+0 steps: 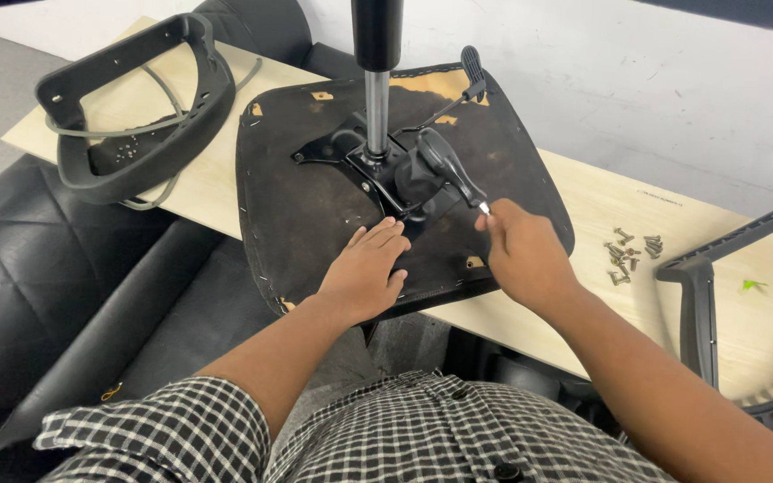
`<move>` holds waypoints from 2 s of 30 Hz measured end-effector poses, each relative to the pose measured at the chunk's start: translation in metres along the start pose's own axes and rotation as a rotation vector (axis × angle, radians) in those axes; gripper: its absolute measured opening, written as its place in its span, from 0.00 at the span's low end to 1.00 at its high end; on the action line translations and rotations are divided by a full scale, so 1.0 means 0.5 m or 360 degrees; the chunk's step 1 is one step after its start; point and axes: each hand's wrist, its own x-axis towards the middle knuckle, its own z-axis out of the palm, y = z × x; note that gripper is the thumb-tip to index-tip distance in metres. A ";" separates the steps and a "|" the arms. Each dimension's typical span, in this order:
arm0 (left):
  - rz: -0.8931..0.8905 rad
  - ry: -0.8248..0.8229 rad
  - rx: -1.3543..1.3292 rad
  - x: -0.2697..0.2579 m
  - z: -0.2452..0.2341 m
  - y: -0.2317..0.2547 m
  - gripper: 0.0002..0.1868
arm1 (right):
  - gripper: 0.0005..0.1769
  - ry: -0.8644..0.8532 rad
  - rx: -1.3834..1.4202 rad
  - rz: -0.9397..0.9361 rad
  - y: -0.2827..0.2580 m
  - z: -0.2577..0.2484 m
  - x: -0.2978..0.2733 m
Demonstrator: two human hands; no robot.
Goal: The person uses a screwdriver to tighten screws on the underside of an office chair seat, securing the central gas lift mechanism to the seat base. The person works on multiple fasteners around the central hub.
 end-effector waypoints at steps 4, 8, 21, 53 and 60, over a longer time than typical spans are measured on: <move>-0.0041 -0.0031 -0.0004 -0.001 -0.002 0.004 0.21 | 0.10 0.0291 0.0280 -0.0116 -0.011 -0.005 -0.006; -0.0074 -0.0071 0.0017 0.005 -0.005 0.011 0.21 | 0.11 -0.0177 -0.0062 0.0190 -0.002 -0.002 0.002; -0.0046 -0.0049 0.0035 0.003 0.008 0.003 0.20 | 0.09 -0.0031 -0.0012 0.0059 0.036 0.003 0.010; -0.0705 0.0588 -0.1898 0.120 -0.050 0.066 0.18 | 0.21 -0.0608 0.0033 0.0079 -0.004 -0.005 0.031; -0.0246 0.0290 -0.1498 0.149 -0.101 0.123 0.16 | 0.16 -0.0303 0.0486 -0.0172 0.001 0.002 0.062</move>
